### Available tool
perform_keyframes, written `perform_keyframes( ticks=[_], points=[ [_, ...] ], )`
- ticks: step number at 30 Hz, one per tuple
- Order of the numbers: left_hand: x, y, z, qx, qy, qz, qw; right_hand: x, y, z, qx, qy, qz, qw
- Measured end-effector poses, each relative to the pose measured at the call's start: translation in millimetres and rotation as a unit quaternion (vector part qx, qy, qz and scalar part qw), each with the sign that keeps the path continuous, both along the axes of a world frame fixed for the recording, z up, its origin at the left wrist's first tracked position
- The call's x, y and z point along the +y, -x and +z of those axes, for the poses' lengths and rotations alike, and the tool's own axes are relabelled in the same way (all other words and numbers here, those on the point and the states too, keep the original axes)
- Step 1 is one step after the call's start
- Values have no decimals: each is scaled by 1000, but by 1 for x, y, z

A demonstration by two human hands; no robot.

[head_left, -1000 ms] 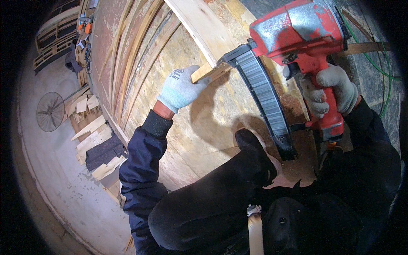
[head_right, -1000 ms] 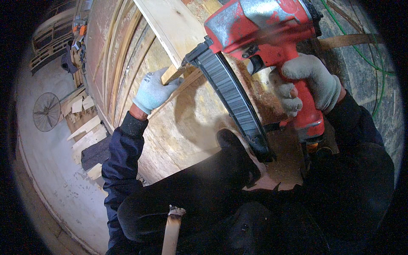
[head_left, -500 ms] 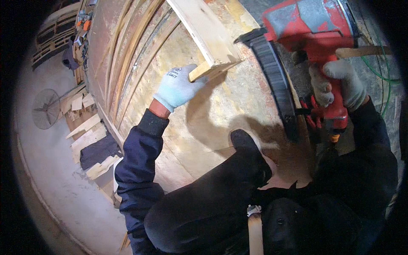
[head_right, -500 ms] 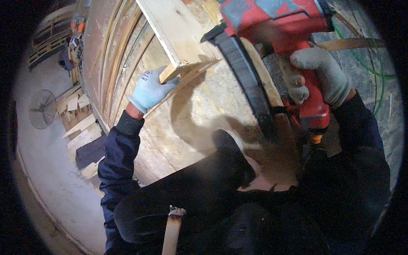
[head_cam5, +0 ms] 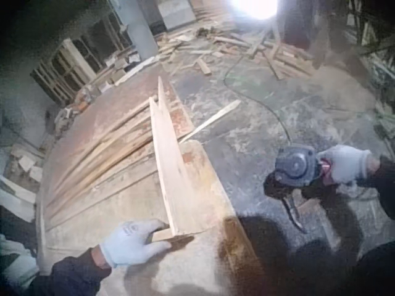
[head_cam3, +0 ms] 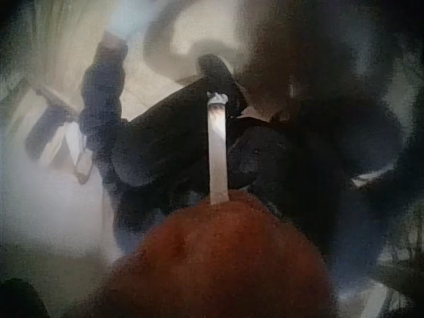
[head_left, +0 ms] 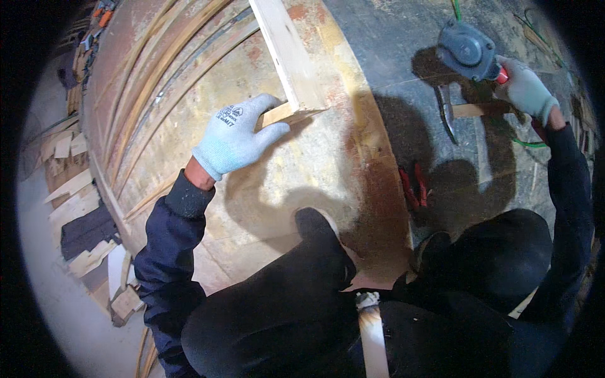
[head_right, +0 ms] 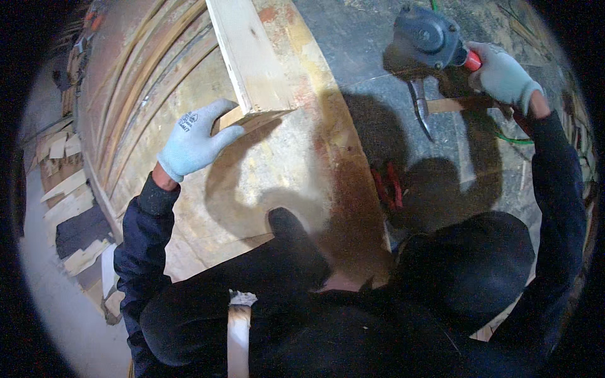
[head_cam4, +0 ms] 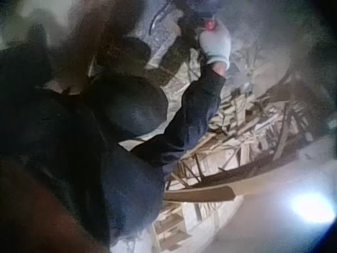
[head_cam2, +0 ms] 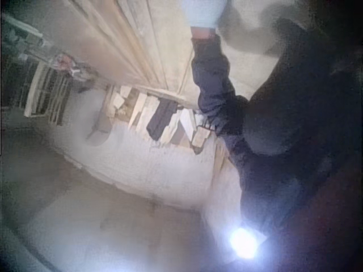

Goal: The person assembles a wooden frame by positioning thin wooden strips and securing them with a red pneumatic nail gun. They also use a hammer and pliers to adjust and trim pieces. The person works on a large curved wooden structure, adding and fastening multiple strips to form a grid-like pattern.

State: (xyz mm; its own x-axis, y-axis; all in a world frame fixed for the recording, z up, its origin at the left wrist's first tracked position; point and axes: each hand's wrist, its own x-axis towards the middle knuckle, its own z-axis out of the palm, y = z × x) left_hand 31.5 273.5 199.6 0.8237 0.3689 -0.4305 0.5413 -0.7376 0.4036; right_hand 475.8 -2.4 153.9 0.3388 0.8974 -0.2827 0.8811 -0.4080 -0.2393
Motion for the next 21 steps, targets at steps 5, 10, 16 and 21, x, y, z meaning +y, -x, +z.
perform_keyframes(
  ticks=[5, 10, 16, 21],
  points=[
    [-2, -4, -18, -29, -81, -72, 994, 15, -1, 0, -22, 123, 5, 992],
    [6, -2, -24, -116, -63, -91, 987, 34, 6, -6, -34, 107, 55, 992],
    [24, 21, -12, -154, -18, -108, 982, 57, 9, 2, -13, 189, 23, 982],
    [91, 61, -38, -137, -14, -70, 988, 76, 0, -5, 7, 224, 7, 974]
  ],
)
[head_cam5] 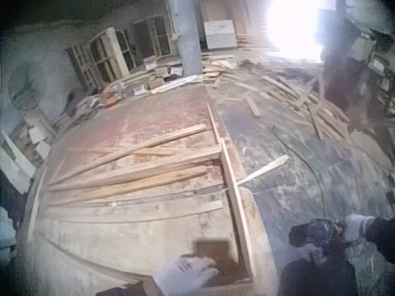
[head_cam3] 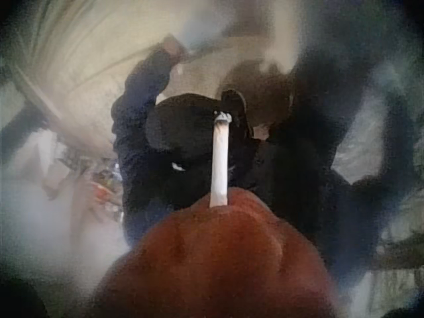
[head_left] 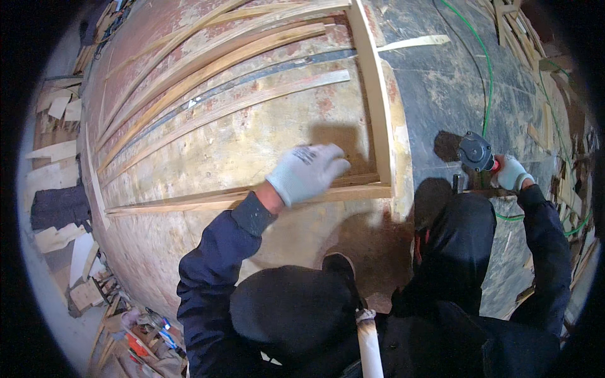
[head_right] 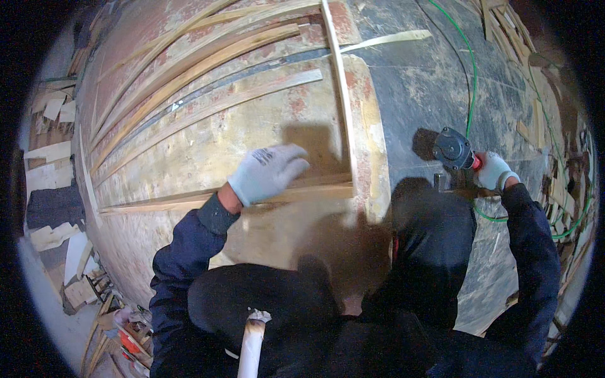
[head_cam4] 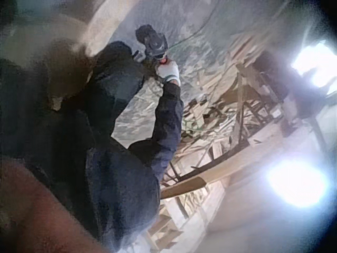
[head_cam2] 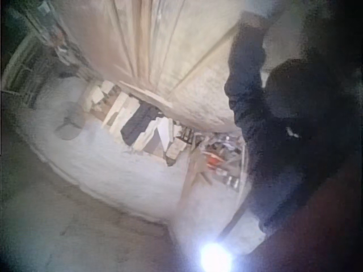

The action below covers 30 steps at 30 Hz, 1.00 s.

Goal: The person assembles a wooden frame by positioning thin wooden strips and securing them with a red pneumatic nail gun. They also use a hammer and pliers to adjust and trim pieces. The person works on a large curved wooden structure, adding and fastening multiple strips to form a grid-like pattern.

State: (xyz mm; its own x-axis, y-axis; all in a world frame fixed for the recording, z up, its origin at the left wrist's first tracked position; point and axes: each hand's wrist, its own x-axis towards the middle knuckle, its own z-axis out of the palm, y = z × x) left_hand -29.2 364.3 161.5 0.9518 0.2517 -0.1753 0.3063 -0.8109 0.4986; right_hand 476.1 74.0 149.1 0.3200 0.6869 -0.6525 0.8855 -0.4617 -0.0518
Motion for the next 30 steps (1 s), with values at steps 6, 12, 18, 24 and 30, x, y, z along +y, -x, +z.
perform_keyframes(
  ticks=[6, 12, 18, 24, 30],
  points=[
    [105, 57, -65, 110, -204, 149, 961, 37, -20, -31, -21, 69, 46, 996],
    [165, 64, -141, 194, -272, 243, 911, 51, -14, -27, -12, 119, -26, 992],
    [173, 69, -180, 147, -342, 218, 902, 57, 3, -9, 3, 100, -66, 993],
    [178, 68, -152, 176, -246, 241, 922, 74, 10, 9, -12, 104, -8, 994],
    [188, 57, -134, 239, -184, 247, 921, 108, -21, -17, -141, -84, 30, 986]
  ],
)
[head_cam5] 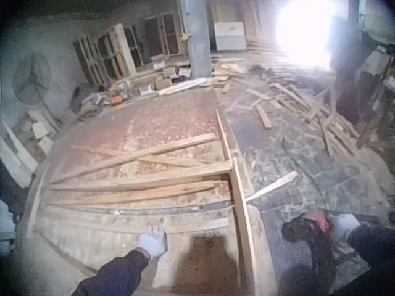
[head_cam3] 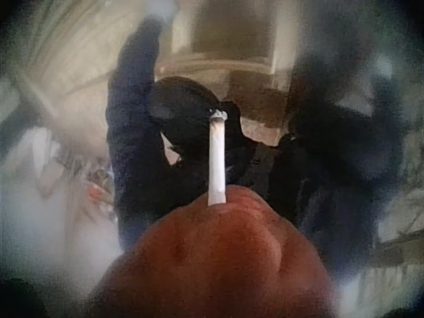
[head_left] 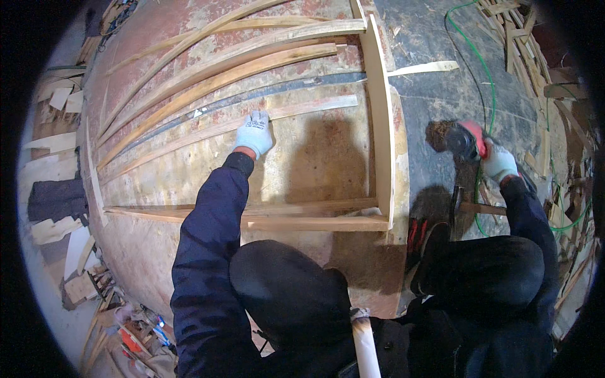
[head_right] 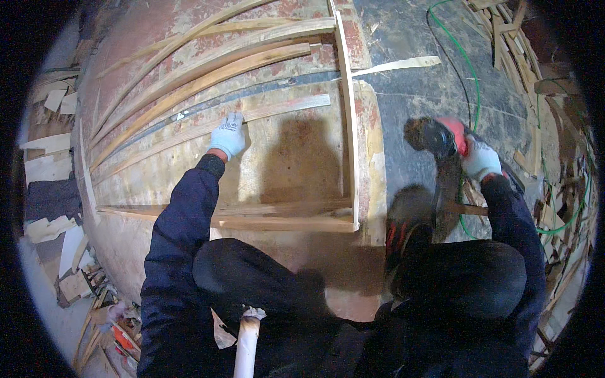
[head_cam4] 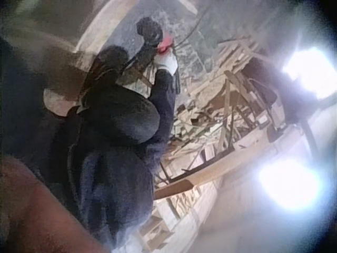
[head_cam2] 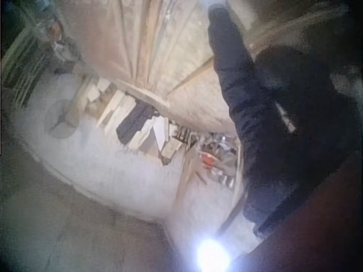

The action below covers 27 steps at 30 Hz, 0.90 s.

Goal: The person assembles a wooden frame by positioning thin wooden strips and securing them with a red pneumatic nail gun. They also use a hammer and pliers to adjust and trim pieces. The person works on a large curved wooden structure, adding and fastening multiple strips to form a grid-like pattern.

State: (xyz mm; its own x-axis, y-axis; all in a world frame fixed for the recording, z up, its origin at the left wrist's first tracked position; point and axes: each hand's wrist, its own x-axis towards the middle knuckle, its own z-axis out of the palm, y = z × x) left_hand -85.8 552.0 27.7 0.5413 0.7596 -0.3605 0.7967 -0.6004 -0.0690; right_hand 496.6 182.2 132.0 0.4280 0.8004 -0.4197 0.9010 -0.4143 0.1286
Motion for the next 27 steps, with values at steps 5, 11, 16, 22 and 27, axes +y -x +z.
perform_keyframes(
  ticks=[5, 11, 16, 22, 27],
  points=[
    [3, 14, 16, -46, 52, 12, 998, 40, -25, -65, -14, -48, -24, 998],
    [-80, 52, 59, -147, 240, 131, 951, 24, -19, -123, 42, 9, -79, 996],
    [-151, 73, 101, -130, 211, 146, 958, 10, -26, -160, 74, -94, -94, 988],
    [-190, 100, 164, -176, 54, 217, 959, 35, -83, -174, 42, -55, -105, 992],
    [-222, 157, 228, -127, 9, 278, 952, 75, -128, -172, 36, -66, -107, 991]
  ],
)
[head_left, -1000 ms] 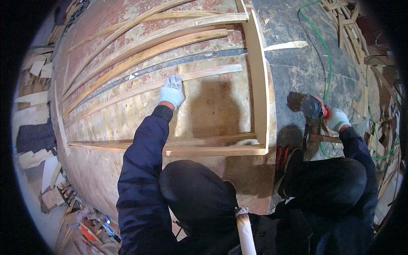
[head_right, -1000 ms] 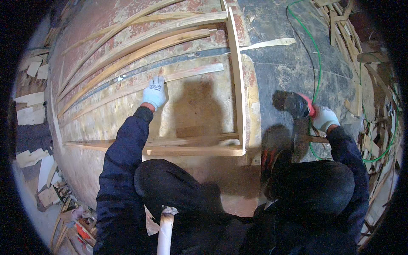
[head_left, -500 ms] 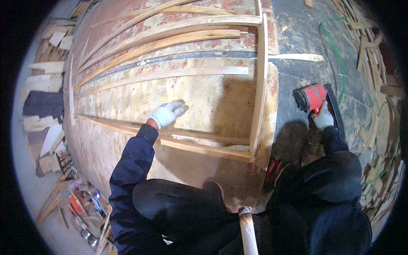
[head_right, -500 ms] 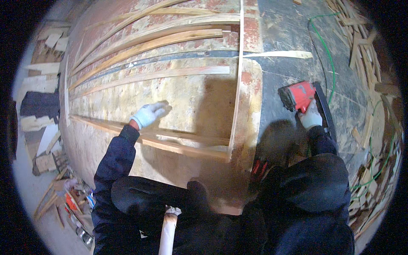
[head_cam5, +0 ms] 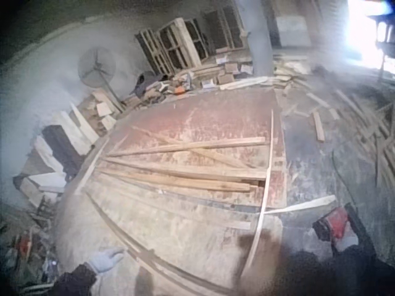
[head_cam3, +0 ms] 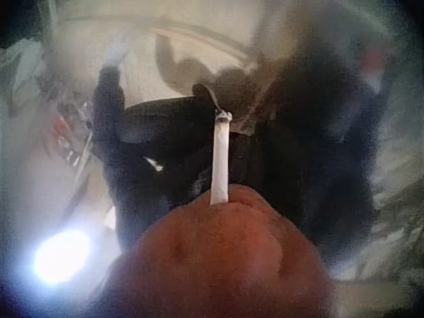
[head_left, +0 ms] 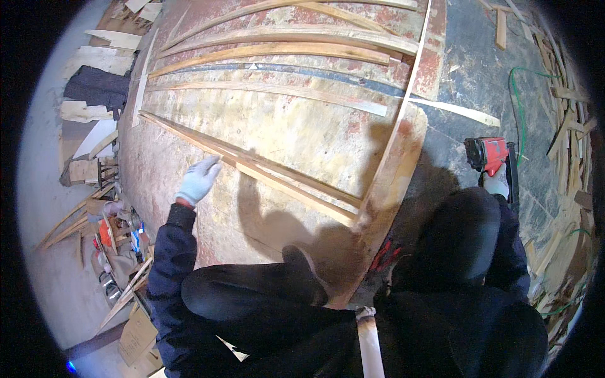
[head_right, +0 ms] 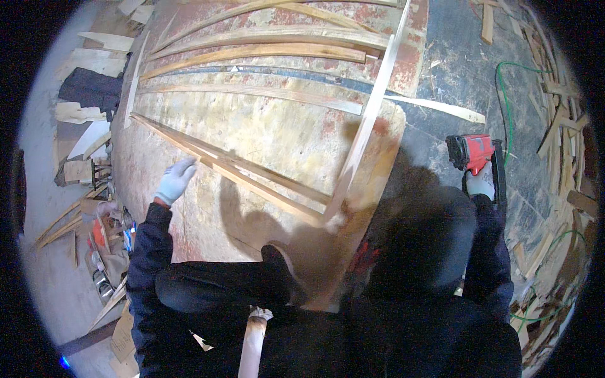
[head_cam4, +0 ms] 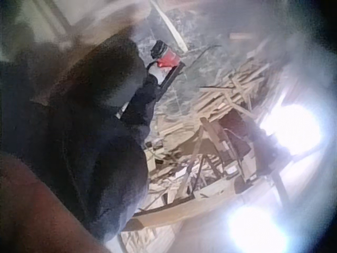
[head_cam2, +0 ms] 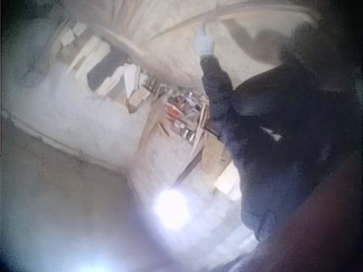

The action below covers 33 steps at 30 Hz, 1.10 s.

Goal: The person assembles a wooden frame by positioning thin wooden strips and securing them with a red pneumatic nail gun. They also use a hammer and pliers to adjust and trim pieces. The person works on a large curved wooden structure, adding and fastening multiple strips to form a grid-like pattern.

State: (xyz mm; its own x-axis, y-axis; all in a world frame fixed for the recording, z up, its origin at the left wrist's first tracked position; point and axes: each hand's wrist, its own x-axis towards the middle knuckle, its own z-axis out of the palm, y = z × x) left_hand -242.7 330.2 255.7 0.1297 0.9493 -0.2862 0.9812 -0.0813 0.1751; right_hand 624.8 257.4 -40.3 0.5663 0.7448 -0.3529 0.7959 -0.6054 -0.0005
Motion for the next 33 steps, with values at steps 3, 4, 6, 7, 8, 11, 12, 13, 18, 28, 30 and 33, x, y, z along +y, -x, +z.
perform_keyframes(
  ticks=[3, 4, 6, 7, 8, 11, 12, 13, 18, 28, 30, 33],
  points=[
    [-23, 22, 40, 35, 21, 58, 997, 7, -12, -3, 2, 20, -16, 1000],
    [-31, 25, 56, 50, 26, 72, 996, 7, -16, -5, 34, 38, -31, 998],
    [-45, 27, 90, 84, 36, 96, 991, 6, -20, -10, 92, 38, -60, 993],
    [-52, 28, 112, 101, 43, 106, 988, 5, -23, -14, 85, 22, -40, 995],
    [-56, 27, 131, 110, 38, 101, 988, 4, -24, -18, 74, -9, -21, 997],
    [-50, 21, 171, 38, 17, 175, 984, 3, -30, -28, 73, -28, -12, 997],
    [-49, 14, 179, 40, 18, 227, 973, 3, -31, -31, 80, -14, -14, 997],
    [-47, 5, 186, 53, -10, 177, 983, 2, -33, -31, 58, -57, 11, 997],
    [-5, -79, 206, 48, -88, 107, 989, 1, -30, -25, 52, -99, 61, 992],
    [133, -214, 90, -68, -19, -76, 995, -7, -26, -34, 27, -138, 65, 988],
    [183, -228, 17, -49, -19, -147, 988, -14, -30, -45, 19, 29, 70, 997],
    [248, -250, -81, 0, 38, -141, 989, -22, -38, -50, 19, 168, 65, 984]
  ],
)
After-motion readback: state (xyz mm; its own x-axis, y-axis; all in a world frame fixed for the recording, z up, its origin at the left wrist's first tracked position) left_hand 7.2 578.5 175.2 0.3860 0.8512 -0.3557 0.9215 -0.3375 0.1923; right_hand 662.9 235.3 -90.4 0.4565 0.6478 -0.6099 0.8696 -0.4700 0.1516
